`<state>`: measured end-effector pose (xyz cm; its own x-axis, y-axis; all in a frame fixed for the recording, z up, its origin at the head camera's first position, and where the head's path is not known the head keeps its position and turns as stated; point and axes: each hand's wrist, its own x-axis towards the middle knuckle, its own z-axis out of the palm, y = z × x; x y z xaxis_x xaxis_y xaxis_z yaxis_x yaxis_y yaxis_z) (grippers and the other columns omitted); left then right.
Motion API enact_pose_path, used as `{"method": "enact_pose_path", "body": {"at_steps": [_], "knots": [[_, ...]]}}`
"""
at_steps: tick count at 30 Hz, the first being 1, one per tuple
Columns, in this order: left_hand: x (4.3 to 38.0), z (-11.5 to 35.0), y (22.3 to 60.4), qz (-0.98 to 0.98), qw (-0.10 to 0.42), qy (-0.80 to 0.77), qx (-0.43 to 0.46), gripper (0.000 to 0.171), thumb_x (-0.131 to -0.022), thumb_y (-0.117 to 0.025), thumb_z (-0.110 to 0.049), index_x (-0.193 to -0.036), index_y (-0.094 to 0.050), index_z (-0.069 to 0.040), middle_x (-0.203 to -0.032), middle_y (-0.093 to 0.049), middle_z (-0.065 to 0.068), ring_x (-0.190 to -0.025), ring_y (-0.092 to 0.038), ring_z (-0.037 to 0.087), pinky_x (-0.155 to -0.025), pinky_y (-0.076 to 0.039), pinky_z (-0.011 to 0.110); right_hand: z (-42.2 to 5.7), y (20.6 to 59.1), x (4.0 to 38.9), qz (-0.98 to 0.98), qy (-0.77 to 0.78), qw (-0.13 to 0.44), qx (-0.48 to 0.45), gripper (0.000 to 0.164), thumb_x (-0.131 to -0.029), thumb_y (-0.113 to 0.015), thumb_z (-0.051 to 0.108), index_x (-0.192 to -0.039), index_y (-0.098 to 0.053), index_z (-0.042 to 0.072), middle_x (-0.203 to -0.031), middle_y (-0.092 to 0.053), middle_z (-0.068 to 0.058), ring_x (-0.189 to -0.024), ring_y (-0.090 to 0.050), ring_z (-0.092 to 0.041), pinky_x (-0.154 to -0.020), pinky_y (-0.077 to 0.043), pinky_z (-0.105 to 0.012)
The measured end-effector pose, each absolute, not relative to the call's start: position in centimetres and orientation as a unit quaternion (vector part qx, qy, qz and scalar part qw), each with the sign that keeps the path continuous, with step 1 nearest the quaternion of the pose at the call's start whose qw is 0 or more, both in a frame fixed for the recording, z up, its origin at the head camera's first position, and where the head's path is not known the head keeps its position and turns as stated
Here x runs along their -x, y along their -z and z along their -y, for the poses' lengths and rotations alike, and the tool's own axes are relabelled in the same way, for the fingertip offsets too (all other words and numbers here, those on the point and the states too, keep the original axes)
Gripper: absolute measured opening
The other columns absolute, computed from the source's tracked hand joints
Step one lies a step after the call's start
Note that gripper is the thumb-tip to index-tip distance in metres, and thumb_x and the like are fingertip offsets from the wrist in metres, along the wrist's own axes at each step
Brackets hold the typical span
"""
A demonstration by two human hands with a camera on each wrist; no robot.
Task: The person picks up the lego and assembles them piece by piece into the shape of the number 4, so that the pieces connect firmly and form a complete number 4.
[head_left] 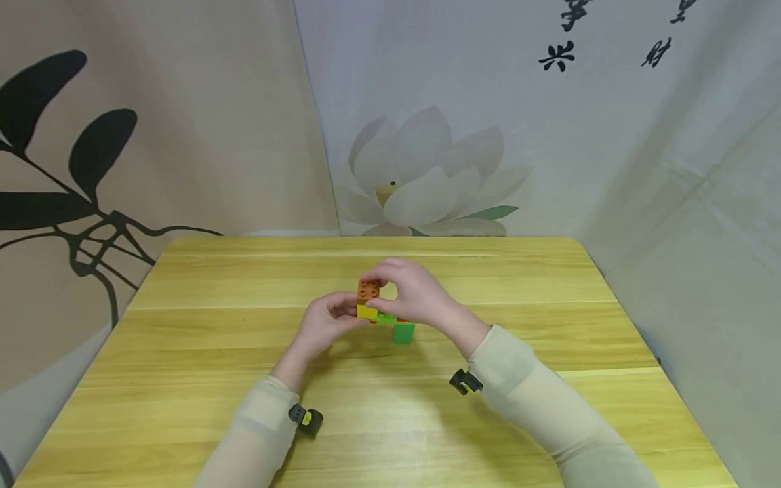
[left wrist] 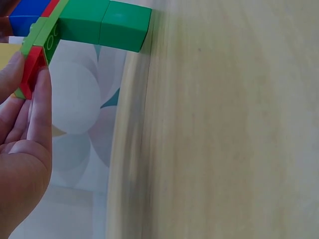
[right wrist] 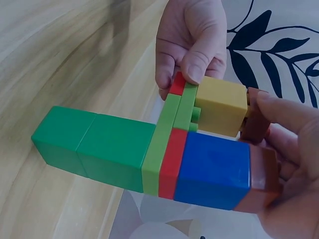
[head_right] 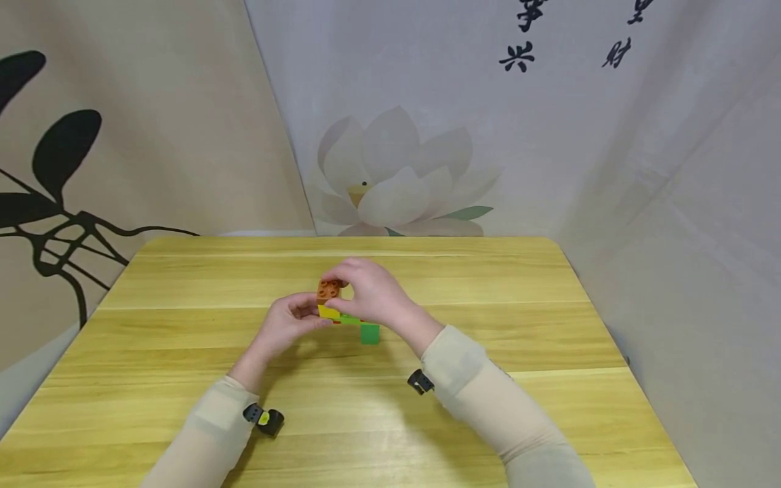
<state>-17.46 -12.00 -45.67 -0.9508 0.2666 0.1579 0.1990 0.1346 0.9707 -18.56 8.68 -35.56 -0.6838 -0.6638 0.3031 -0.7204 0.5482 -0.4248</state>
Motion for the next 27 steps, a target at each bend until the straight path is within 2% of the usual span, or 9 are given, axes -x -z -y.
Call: {"method": "enact_pose_path", "body": {"at_steps": [12, 27], "knots": [[17.28, 11.87, 45.64, -0.753, 0.015, -0.639, -0.157, 0.036, -0.081, -0.079, 0.003, -0.116, -0.069, 0.004, -0.105, -0.071, 0.017, -0.088, -0.068, 0.022, -0.078, -0.058, 0.029, -8.87, 35.43, 18.49, 0.882, -0.254, 0.055, -0.394, 0.033, -0.087, -0.079, 0.022, -0.115, -0.071, 0.009, -0.105, -0.068, 0.001, -0.095, -0.063, -0.013, -0.086, -0.052, -0.029], [17.17, 11.34, 45.5, -0.743, 0.001, -0.65, -0.163, 0.038, -0.079, -0.078, 0.007, -0.115, -0.068, 0.007, -0.103, -0.071, 0.018, -0.087, -0.068, 0.018, -0.078, -0.058, 0.029, -9.22, 35.37, 18.58, 0.885, -0.252, 0.045, -0.388, 0.032, -0.085, -0.081, 0.024, -0.113, -0.071, 0.01, -0.103, -0.068, 0.002, -0.092, -0.062, -0.012, -0.083, -0.052, -0.029]]}}
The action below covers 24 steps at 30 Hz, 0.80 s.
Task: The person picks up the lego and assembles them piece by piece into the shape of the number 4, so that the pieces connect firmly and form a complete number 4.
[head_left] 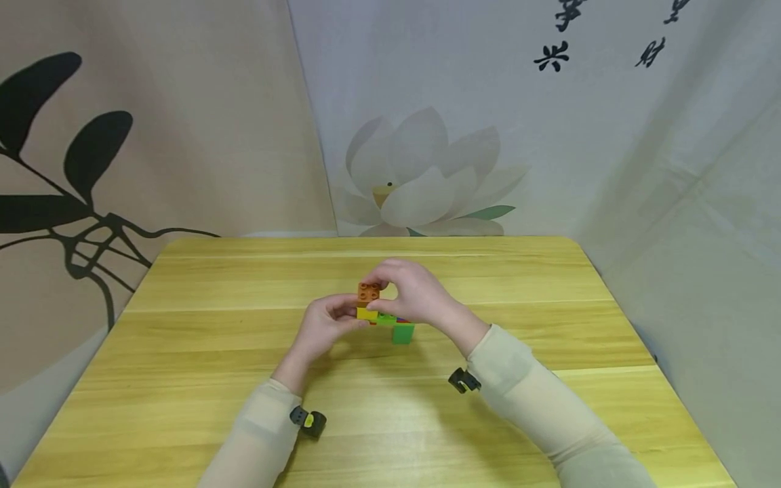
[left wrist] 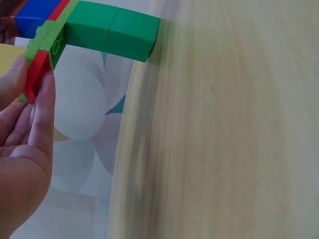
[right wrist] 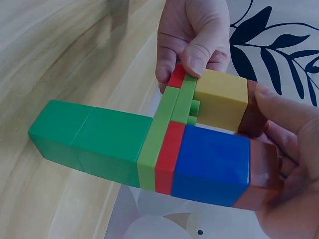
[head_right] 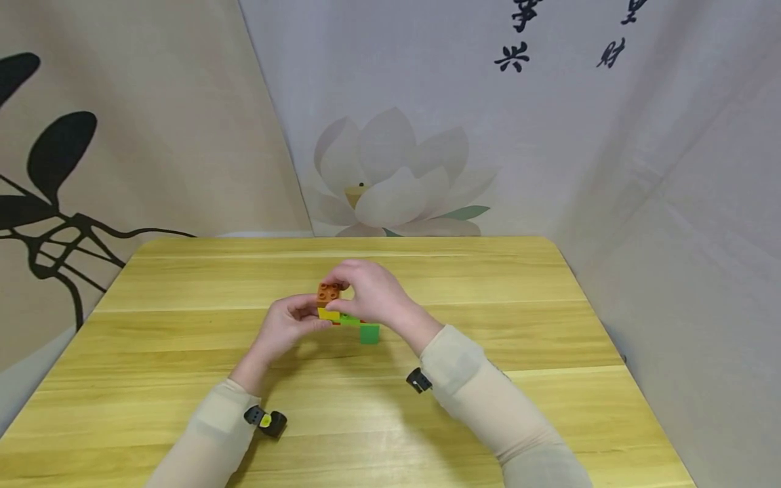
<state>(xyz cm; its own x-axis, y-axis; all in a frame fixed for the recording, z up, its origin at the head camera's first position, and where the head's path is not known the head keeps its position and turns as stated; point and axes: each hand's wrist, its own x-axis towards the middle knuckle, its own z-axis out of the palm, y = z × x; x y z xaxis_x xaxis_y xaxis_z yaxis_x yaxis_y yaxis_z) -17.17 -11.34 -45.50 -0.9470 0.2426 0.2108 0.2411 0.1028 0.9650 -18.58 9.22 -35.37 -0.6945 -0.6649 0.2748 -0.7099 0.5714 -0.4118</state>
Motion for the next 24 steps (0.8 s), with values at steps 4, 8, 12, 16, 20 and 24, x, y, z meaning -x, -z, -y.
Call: {"method": "enact_pose_path", "body": {"at_steps": [4, 8, 12, 16, 20, 24], "knots": [[17.15, 11.31, 45.5, -0.745, -0.003, -0.647, -0.161, 0.037, -0.079, -0.079, 0.005, -0.114, -0.07, 0.005, -0.104, -0.071, 0.017, -0.088, -0.068, 0.018, -0.079, -0.057, 0.028, -9.35, 35.45, 18.57, 0.883, -0.255, 0.048, -0.39, 0.033, -0.084, -0.081, 0.025, -0.112, -0.072, 0.011, -0.102, -0.068, 0.002, -0.092, -0.062, -0.011, -0.082, -0.052, -0.028], [17.14, 11.32, 45.52, -0.745, -0.002, -0.648, -0.157, 0.037, -0.078, -0.08, 0.005, -0.114, -0.07, 0.005, -0.105, -0.07, 0.018, -0.088, -0.067, 0.019, -0.08, -0.057, 0.028, -9.31, 35.37, 18.53, 0.884, -0.251, 0.048, -0.392, 0.033, -0.084, -0.081, 0.025, -0.113, -0.071, 0.01, -0.102, -0.068, 0.002, -0.092, -0.063, -0.012, -0.082, -0.052, -0.029], [17.12, 11.27, 45.46, -0.744, -0.008, -0.65, -0.157, 0.037, -0.077, -0.08, 0.006, -0.113, -0.07, 0.006, -0.104, -0.07, 0.018, -0.087, -0.068, 0.019, -0.079, -0.058, 0.028, -9.2, 35.34, 18.48, 0.887, -0.246, 0.045, -0.388, 0.033, -0.085, -0.081, 0.026, -0.113, -0.071, 0.01, -0.103, -0.069, 0.001, -0.094, -0.063, -0.012, -0.084, -0.052, -0.029], [17.15, 11.25, 45.36, -0.745, -0.012, -0.646, -0.166, 0.036, -0.078, -0.08, 0.006, -0.112, -0.07, 0.007, -0.103, -0.071, 0.019, -0.087, -0.068, 0.019, -0.079, -0.058, 0.028, -9.25, 35.37, 18.38, 0.888, -0.249, 0.047, -0.384, 0.033, -0.084, -0.081, 0.025, -0.112, -0.071, 0.011, -0.103, -0.069, 0.002, -0.093, -0.063, -0.012, -0.084, -0.052, -0.029], [17.24, 11.21, 45.39, -0.743, -0.01, -0.647, -0.169, 0.036, -0.078, -0.08, 0.006, -0.112, -0.07, 0.006, -0.103, -0.07, 0.019, -0.088, -0.068, 0.021, -0.079, -0.058, 0.028, -9.34, 35.44, 18.41, 0.888, -0.249, 0.048, -0.384, 0.033, -0.085, -0.081, 0.025, -0.113, -0.071, 0.011, -0.103, -0.069, 0.002, -0.093, -0.063, -0.012, -0.084, -0.052, -0.029], [17.26, 11.14, 45.41, -0.744, -0.008, -0.647, -0.166, 0.036, -0.078, -0.08, 0.006, -0.113, -0.07, 0.006, -0.105, -0.07, 0.019, -0.089, -0.068, 0.021, -0.079, -0.058, 0.028, -9.45, 35.57, 18.5, 0.888, -0.251, 0.048, -0.382, 0.033, -0.085, -0.081, 0.024, -0.113, -0.071, 0.01, -0.104, -0.069, 0.002, -0.093, -0.063, -0.011, -0.085, -0.052, -0.029]]}}
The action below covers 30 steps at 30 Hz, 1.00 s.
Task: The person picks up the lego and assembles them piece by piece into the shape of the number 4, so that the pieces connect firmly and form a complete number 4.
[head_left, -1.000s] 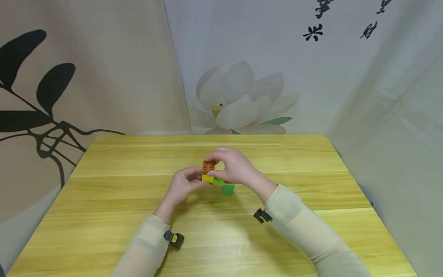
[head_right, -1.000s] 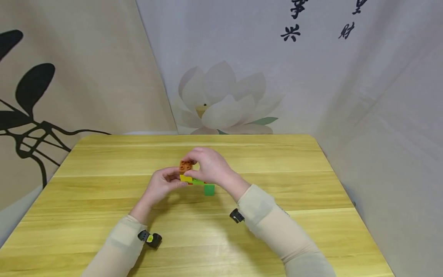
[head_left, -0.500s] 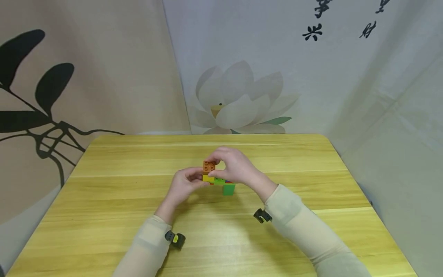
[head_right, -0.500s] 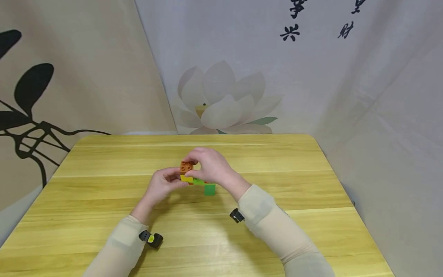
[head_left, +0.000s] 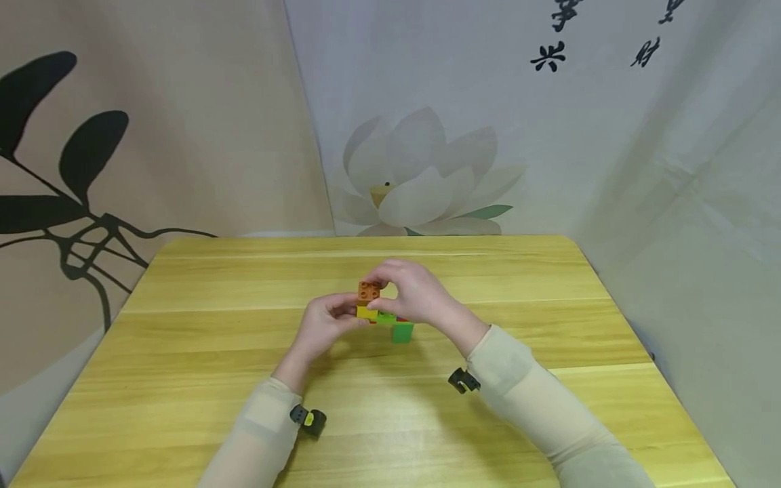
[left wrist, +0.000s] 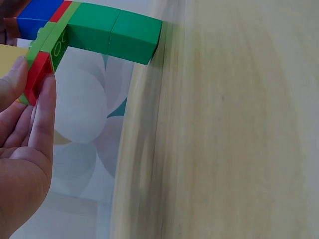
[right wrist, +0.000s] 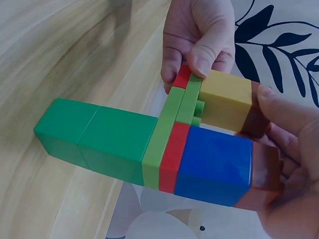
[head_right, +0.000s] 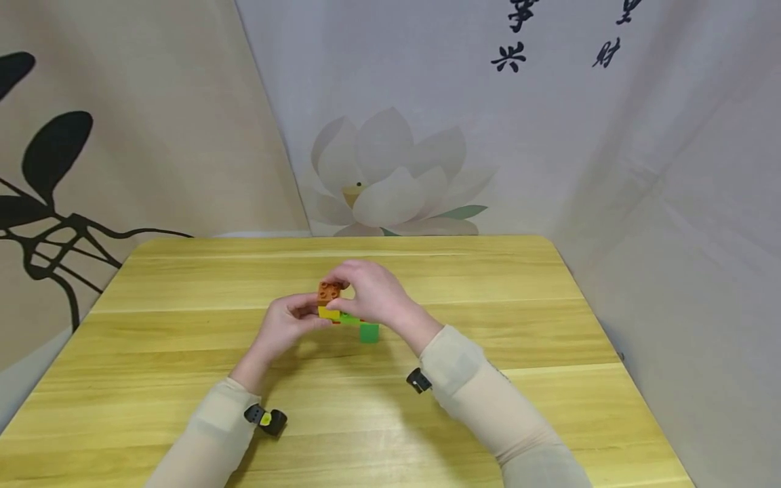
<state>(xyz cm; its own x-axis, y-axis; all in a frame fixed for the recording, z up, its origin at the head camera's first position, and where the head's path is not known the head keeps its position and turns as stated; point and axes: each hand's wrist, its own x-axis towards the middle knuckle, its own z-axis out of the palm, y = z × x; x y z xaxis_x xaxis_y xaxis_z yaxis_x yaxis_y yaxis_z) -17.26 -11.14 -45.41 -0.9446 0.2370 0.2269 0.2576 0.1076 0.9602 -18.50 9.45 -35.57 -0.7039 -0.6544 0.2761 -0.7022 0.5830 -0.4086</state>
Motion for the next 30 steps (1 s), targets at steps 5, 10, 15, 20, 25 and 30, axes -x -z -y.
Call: {"method": "enact_pose_path", "body": {"at_steps": [5, 10, 15, 20, 25, 30], "knots": [[17.3, 11.1, 45.5, 0.745, 0.006, 0.646, 0.165, 0.036, -0.078, -0.08, 0.006, -0.113, -0.07, 0.006, -0.105, -0.07, 0.019, -0.088, -0.068, 0.021, -0.079, -0.058, 0.028, -9.6, 35.7, 18.5, 0.887, -0.254, 0.049, -0.382, 0.034, -0.085, -0.081, 0.023, -0.114, -0.071, 0.01, -0.104, -0.069, 0.001, -0.093, -0.063, -0.011, -0.085, -0.052, -0.029], [17.3, 11.0, 45.6, 0.743, 0.004, 0.648, 0.167, 0.036, -0.079, -0.079, 0.006, -0.114, -0.07, 0.006, -0.105, -0.07, 0.019, -0.089, -0.068, 0.021, -0.08, -0.058, 0.029, -9.7, 35.8, 18.4, 0.887, -0.252, 0.051, -0.384, 0.034, -0.085, -0.081, 0.023, -0.115, -0.071, 0.01, -0.106, -0.069, 0.001, -0.095, -0.064, -0.012, -0.087, -0.052, -0.03], [17.2, 10.9, 45.6, 0.742, 0.003, 0.65, 0.167, 0.037, -0.079, -0.079, 0.005, -0.114, -0.069, 0.007, -0.104, -0.071, 0.019, -0.088, -0.068, 0.02, -0.079, -0.058, 0.028, -10.1, 36.0, 18.5, 0.887, -0.251, 0.055, -0.384, 0.037, -0.086, -0.079, 0.024, -0.119, -0.07, 0.01, -0.111, -0.069, -0.001, -0.093, -0.063, -0.014, -0.082, -0.053, -0.029], [17.1, 11.0, 45.7, 0.747, 0.002, 0.646, 0.158, 0.036, -0.078, -0.08, 0.005, -0.113, -0.069, 0.007, -0.101, -0.071, 0.02, -0.086, -0.067, 0.022, -0.078, -0.058, 0.026, -11.3, 36.2, 18.5, 0.883, -0.285, 0.049, -0.37, 0.046, -0.084, -0.082, 0.025, -0.125, -0.067, 0.008, -0.116, -0.068, -0.004, -0.093, -0.062, -0.018, -0.079, -0.052, -0.032], [17.1, 11.1, 45.8, 0.746, -0.001, 0.648, 0.151, 0.038, -0.078, -0.08, 0.005, -0.114, -0.068, 0.008, -0.103, -0.071, 0.021, -0.088, -0.067, 0.025, -0.078, -0.057, 0.026, -12.6, 36.9, 18.5, 0.866, -0.348, 0.043, -0.356, 0.052, -0.082, -0.084, 0.022, -0.128, -0.065, 0.006, -0.121, -0.067, -0.006, -0.11, -0.061, -0.022, -0.094, -0.05, -0.04], [17.1, 11.0, 45.9, 0.748, -0.005, 0.648, 0.142, 0.039, -0.077, -0.08, 0.006, -0.114, -0.068, 0.008, -0.102, -0.071, 0.021, -0.088, -0.068, 0.025, -0.078, -0.057, 0.026, -14.0, 38.4, 18.4, 0.854, -0.412, 0.021, -0.315, 0.057, -0.082, -0.083, 0.02, -0.133, -0.061, 0.006, -0.125, -0.065, -0.005, -0.114, -0.059, -0.021, -0.099, -0.048, -0.043]]}}
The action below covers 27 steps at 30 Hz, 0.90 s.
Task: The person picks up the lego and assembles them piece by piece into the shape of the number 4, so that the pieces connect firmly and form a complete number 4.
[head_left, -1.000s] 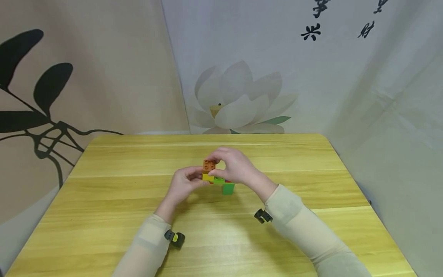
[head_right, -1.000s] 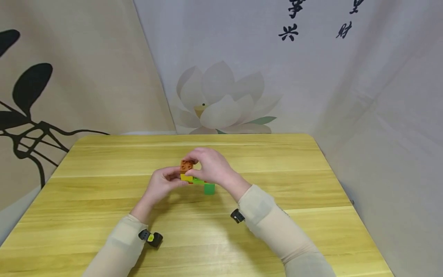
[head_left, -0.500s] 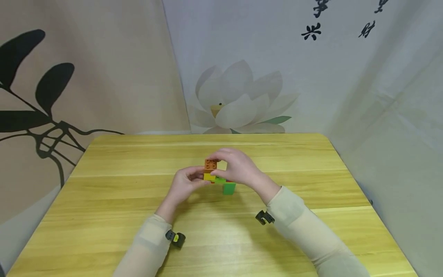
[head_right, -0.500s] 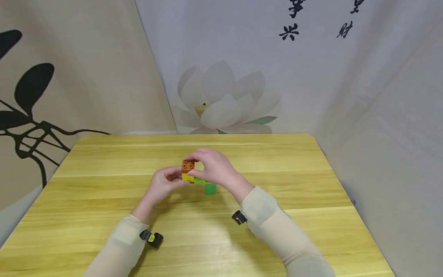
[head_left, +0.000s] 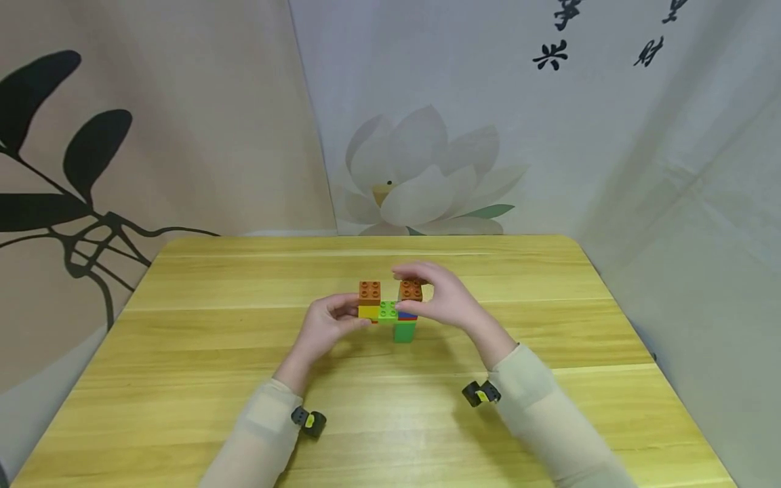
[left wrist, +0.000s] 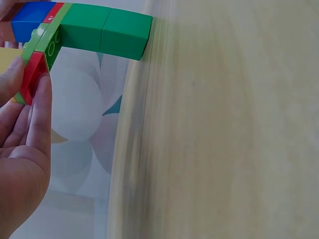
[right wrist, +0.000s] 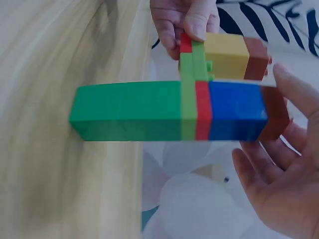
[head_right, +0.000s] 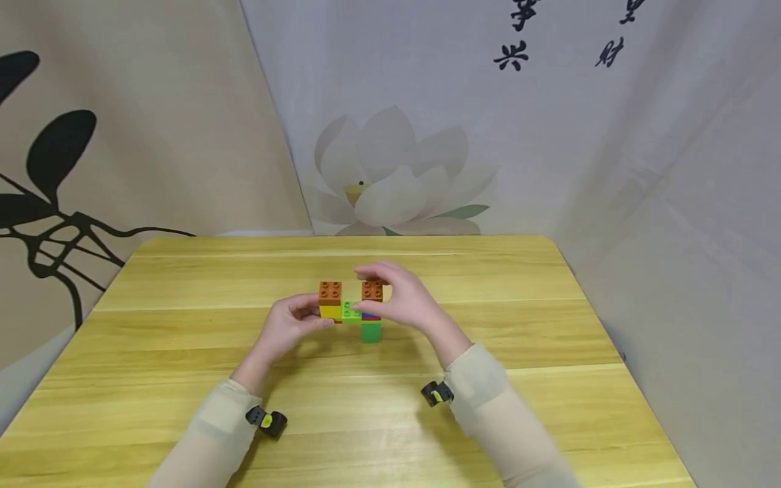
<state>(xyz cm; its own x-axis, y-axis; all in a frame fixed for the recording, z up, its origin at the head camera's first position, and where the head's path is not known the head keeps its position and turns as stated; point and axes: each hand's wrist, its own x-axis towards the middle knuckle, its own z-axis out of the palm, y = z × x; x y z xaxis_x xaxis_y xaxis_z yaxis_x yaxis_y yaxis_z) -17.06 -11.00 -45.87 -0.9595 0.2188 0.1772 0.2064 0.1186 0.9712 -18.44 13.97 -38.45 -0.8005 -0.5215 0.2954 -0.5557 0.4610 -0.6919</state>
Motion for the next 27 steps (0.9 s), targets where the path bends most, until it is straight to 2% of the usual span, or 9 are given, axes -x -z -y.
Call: {"method": "enact_pose_path", "body": {"at_steps": [4, 8, 13, 20, 27], "knots": [[17.0, 11.1, 45.9, -0.752, 0.008, -0.646, -0.135, 0.04, -0.078, -0.08, 0.005, -0.116, -0.068, 0.008, -0.102, -0.071, 0.019, -0.088, -0.067, 0.023, -0.078, -0.057, 0.025, -15.0, 40.1, 18.1, 0.843, -0.466, -0.003, -0.268, 0.061, -0.084, -0.081, 0.019, -0.138, -0.056, 0.008, -0.132, -0.061, -0.005, -0.116, -0.057, -0.024, -0.102, -0.045, -0.049], [16.9, 11.2, 45.9, -0.756, 0.01, -0.642, -0.128, 0.041, -0.078, -0.081, 0.004, -0.117, -0.067, 0.007, -0.101, -0.07, 0.017, -0.089, -0.066, 0.022, -0.079, -0.056, 0.025, -15.6, 41.7, 17.6, 0.83, -0.509, -0.024, -0.226, 0.064, -0.085, -0.081, 0.018, -0.142, -0.053, 0.01, -0.133, -0.059, -0.009, -0.115, -0.057, -0.028, -0.103, -0.044, -0.048], [16.9, 11.2, 46.0, -0.756, 0.011, -0.643, -0.124, 0.043, -0.078, -0.08, 0.004, -0.118, -0.066, 0.008, -0.103, -0.07, 0.018, -0.09, -0.065, 0.022, -0.081, -0.056, 0.024, -15.9, 43.4, 17.1, 0.816, -0.542, -0.043, -0.198, 0.065, -0.087, -0.078, 0.014, -0.143, -0.048, 0.002, -0.131, -0.058, -0.015, -0.118, -0.056, -0.03, -0.103, -0.045, -0.045], [16.9, 11.1, 45.9, -0.751, 0.011, -0.649, -0.12, 0.044, -0.077, -0.081, 0.006, -0.119, -0.066, 0.008, -0.103, -0.07, 0.02, -0.09, -0.066, 0.023, -0.081, -0.056, 0.024, -15.7, 44.8, 16.6, 0.792, -0.584, -0.052, -0.171, 0.059, -0.089, -0.076, 0.011, -0.14, -0.048, -0.001, -0.129, -0.059, -0.016, -0.119, -0.056, -0.032, -0.103, -0.045, -0.045], [16.8, 11.1, 46.0, -0.753, 0.008, -0.648, -0.116, 0.043, -0.077, -0.081, 0.005, -0.118, -0.067, 0.008, -0.102, -0.07, 0.019, -0.089, -0.066, 0.02, -0.08, -0.056, 0.024, -15.5, 45.5, 16.5, 0.77, -0.615, -0.034, -0.166, 0.048, -0.089, -0.074, 0.005, -0.132, -0.055, -0.002, -0.124, -0.063, -0.017, -0.115, -0.058, -0.031, -0.101, -0.048, -0.044]]}}
